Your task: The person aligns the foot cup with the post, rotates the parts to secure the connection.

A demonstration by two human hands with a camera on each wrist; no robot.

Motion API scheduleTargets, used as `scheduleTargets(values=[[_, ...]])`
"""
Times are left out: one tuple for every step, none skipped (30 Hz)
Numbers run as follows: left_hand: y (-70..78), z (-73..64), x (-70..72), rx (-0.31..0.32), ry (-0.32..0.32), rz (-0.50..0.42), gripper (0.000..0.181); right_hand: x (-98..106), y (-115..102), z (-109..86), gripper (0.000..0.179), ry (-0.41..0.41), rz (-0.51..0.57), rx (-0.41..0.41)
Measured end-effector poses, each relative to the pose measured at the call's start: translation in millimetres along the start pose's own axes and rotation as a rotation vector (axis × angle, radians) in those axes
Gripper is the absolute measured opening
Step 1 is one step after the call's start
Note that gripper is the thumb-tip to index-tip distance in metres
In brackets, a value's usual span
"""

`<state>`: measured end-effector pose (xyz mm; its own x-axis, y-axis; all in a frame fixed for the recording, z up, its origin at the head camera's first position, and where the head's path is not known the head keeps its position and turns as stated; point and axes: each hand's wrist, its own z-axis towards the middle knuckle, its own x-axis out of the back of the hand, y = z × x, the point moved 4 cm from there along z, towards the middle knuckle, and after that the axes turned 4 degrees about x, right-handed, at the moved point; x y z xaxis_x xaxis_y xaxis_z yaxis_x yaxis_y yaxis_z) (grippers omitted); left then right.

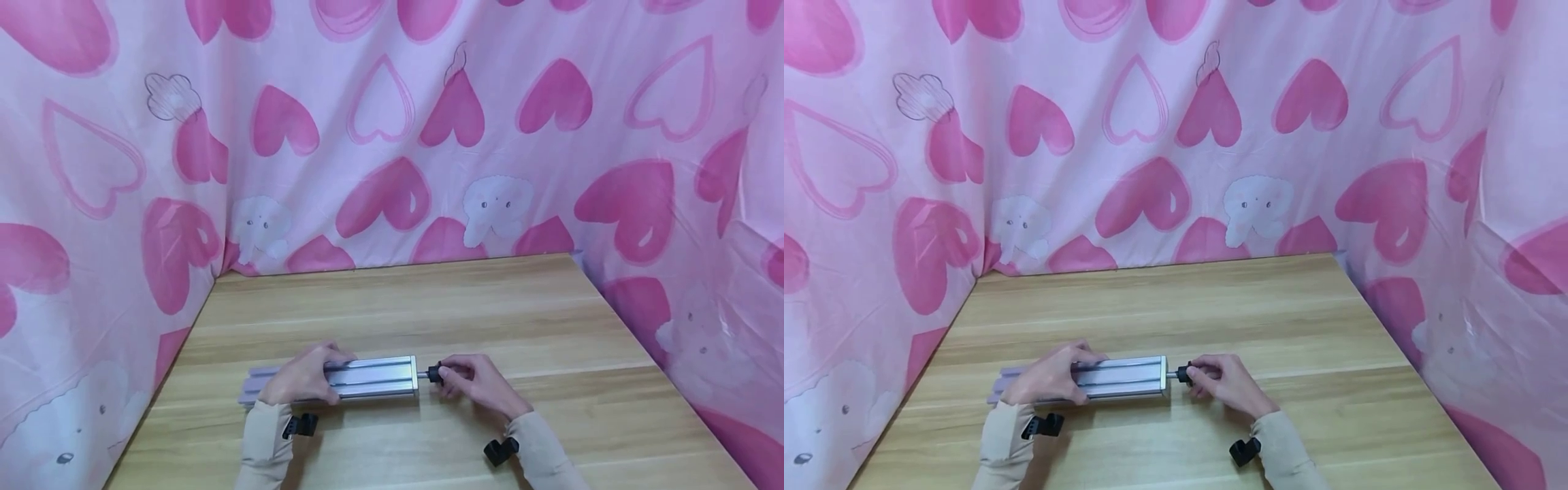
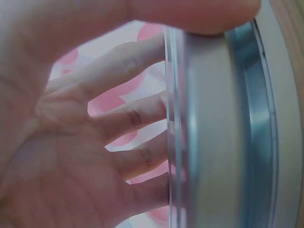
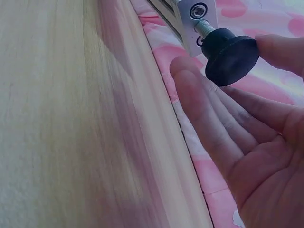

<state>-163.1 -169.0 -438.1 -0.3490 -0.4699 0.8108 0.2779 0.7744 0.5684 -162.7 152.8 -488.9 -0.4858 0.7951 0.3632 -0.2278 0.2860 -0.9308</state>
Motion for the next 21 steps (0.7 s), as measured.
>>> scheduleTargets(values=[[-0.5, 0.0, -0.2, 0.003, 0.001, 0.000, 0.076, -0.4, 0.2, -0.5, 0.044, -0.003, -0.002, -0.003], [-0.8, 0.2, -0.3, 0.001, 0.004, 0.002, 0.076, -0.6, -0.2, -1.1, 0.046, -0.001, -0.014, -0.005], [-1.1, 0.3, -0.4, -0.003, 0.007, 0.004, 0.076, -0.5, -0.8, -1.6, 0.047, 0.004, -0.036, -0.002], [-1.7, 0.5, -0.4, -0.007, 0.010, 0.004, 0.076, -0.2, -1.5, -2.0, 0.049, 0.013, -0.056, 0.003], [-1.8, 0.4, -0.2, -0.012, 0.011, 0.004, 0.076, 0.0, -2.5, -2.4, 0.052, 0.021, -0.070, 0.011], [-2.2, 0.3, 0.0, -0.013, 0.012, 0.002, 0.076, 0.0, -3.3, -2.5, 0.053, 0.030, -0.081, 0.024], [-2.7, 0.1, -0.1, -0.020, 0.012, 0.002, 0.076, 0.1, -4.6, -2.5, 0.056, 0.040, -0.086, 0.043], [-3.1, -0.1, 0.0, -0.024, 0.011, -0.001, 0.076, 0.2, -5.8, -2.5, 0.059, 0.052, -0.093, 0.066], [-3.7, -0.2, -0.1, -0.027, 0.009, -0.003, 0.076, 0.2, -6.7, -2.4, 0.061, 0.061, -0.089, 0.090], [-3.9, -0.4, -0.1, -0.032, 0.008, -0.006, 0.076, -0.1, -7.4, -2.1, 0.062, 0.066, -0.078, 0.116], [-4.0, -0.5, -0.1, -0.036, 0.005, -0.006, 0.076, -0.6, -7.5, -2.0, 0.062, 0.069, -0.065, 0.137], [-4.3, -0.4, -0.1, -0.041, 0.002, -0.008, 0.076, -1.0, -7.4, -1.8, 0.062, 0.072, -0.062, 0.158], [-4.3, -0.2, -0.3, -0.046, 0.000, -0.007, 0.077, -1.3, -7.5, -1.7, 0.061, 0.076, -0.057, 0.175], [-4.5, 0.0, -0.4, -0.046, 0.000, -0.006, 0.077, -1.6, -7.1, -1.6, 0.059, 0.081, -0.061, 0.185], [-4.5, 0.0, -0.5, -0.047, -0.002, -0.004, 0.076, -1.8, -6.6, -1.4, 0.057, 0.085, -0.063, 0.190], [-4.3, 0.0, -0.7, -0.044, -0.004, -0.004, 0.076, -1.8, -6.3, -1.1, 0.055, 0.087, -0.070, 0.193], [-4.5, 0.2, -1.1, -0.040, -0.006, -0.005, 0.076, -1.7, -6.1, -1.0, 0.053, 0.088, -0.074, 0.190], [-4.7, 0.4, -1.4, -0.035, -0.007, -0.006, 0.075, -1.6, -6.0, -0.8, 0.051, 0.089, -0.079, 0.182], [-5.0, 0.5, -1.8, -0.031, -0.007, -0.003, 0.075, -1.5, -6.1, -0.7, 0.050, 0.088, -0.079, 0.171], [-5.0, 0.5, -1.7, -0.029, -0.008, -0.003, 0.075, -1.4, -6.4, -1.0, 0.048, 0.088, -0.084, 0.158], [-4.7, 0.7, -1.2, -0.032, -0.010, -0.005, 0.075, -1.1, -7.7, -1.2, 0.047, 0.091, -0.087, 0.145]])
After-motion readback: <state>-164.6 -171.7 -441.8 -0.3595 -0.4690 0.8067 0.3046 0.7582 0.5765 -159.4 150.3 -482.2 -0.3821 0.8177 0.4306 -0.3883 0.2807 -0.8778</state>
